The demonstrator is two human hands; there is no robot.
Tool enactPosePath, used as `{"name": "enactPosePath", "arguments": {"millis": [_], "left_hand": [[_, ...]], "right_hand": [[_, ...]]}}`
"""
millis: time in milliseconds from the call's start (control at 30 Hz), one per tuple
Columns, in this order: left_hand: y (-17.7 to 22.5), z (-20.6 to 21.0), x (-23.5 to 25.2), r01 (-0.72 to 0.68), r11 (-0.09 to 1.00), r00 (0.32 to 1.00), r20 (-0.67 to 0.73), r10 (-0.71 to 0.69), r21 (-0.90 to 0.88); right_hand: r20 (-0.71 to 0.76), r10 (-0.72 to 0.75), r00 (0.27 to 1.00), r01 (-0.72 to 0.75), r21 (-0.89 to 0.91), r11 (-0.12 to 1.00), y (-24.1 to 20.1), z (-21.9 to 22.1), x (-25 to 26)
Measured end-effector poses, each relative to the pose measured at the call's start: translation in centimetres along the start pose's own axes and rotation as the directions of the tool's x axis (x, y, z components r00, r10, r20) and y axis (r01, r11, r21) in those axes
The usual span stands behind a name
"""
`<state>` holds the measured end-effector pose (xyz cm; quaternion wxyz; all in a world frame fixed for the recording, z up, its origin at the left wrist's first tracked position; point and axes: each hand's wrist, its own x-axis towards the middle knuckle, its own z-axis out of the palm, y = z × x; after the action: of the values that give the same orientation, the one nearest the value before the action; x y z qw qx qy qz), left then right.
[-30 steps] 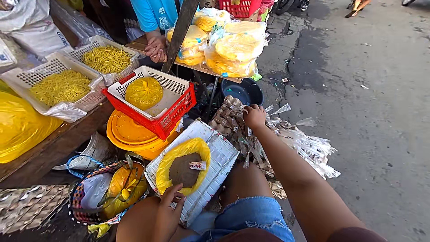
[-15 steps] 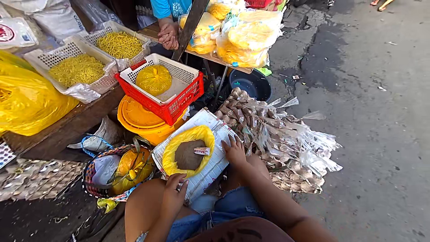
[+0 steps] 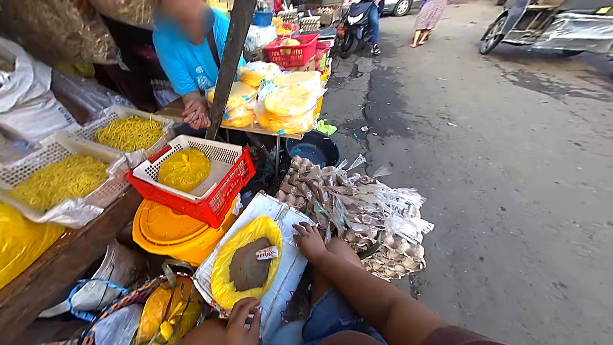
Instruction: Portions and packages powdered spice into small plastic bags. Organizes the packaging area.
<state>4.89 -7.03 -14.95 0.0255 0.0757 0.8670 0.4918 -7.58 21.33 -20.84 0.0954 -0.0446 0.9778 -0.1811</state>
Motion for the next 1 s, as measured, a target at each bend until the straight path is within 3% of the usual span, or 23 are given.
{"name": "enactPosePath", "arguments": {"millis": [233,333,467,700,800,1000], "left_hand": [[0.9,-0.2,-0.5,0.023,0.999,0.998,0.053,-0.022,-0.023],[0.6,0.1,-0.6,0.045,0.999,0.996,0.074,-0.043,-0.025],[0.2,0.7,-0.6,0.023,0.999,0.999,0.042,-0.022,-0.030],[0.3,0.9,-0.1,0.020,0.999,1.000,0.022,-0.019,-0.027],[0.4,0.9,-0.5,0.017,0.999,0.999,0.032,-0.015,-0.036],[0.0,1.3,-0.6,0.014,1.000,0.999,0.047,-0.012,-0.026]], "right_hand": [[-0.238,-0.025,0.971,0.039,0.053,0.998,-0.3,1.2,-0.8],[-0.334,0.068,0.940,-0.022,0.140,0.990,-0.6,0.4,-1.0],[-0.316,0.252,0.914,-0.143,0.332,0.932,-0.6,-1.8,-0.5],[-0.239,0.329,0.914,-0.141,0.572,0.808,-0.4,-4.7,2.5],[-0.279,0.364,0.889,-0.087,0.677,0.731,-0.6,-5.1,2.7],[-0.218,0.410,0.885,-0.113,0.756,0.645,-0.2,-7.8,4.4]]}}
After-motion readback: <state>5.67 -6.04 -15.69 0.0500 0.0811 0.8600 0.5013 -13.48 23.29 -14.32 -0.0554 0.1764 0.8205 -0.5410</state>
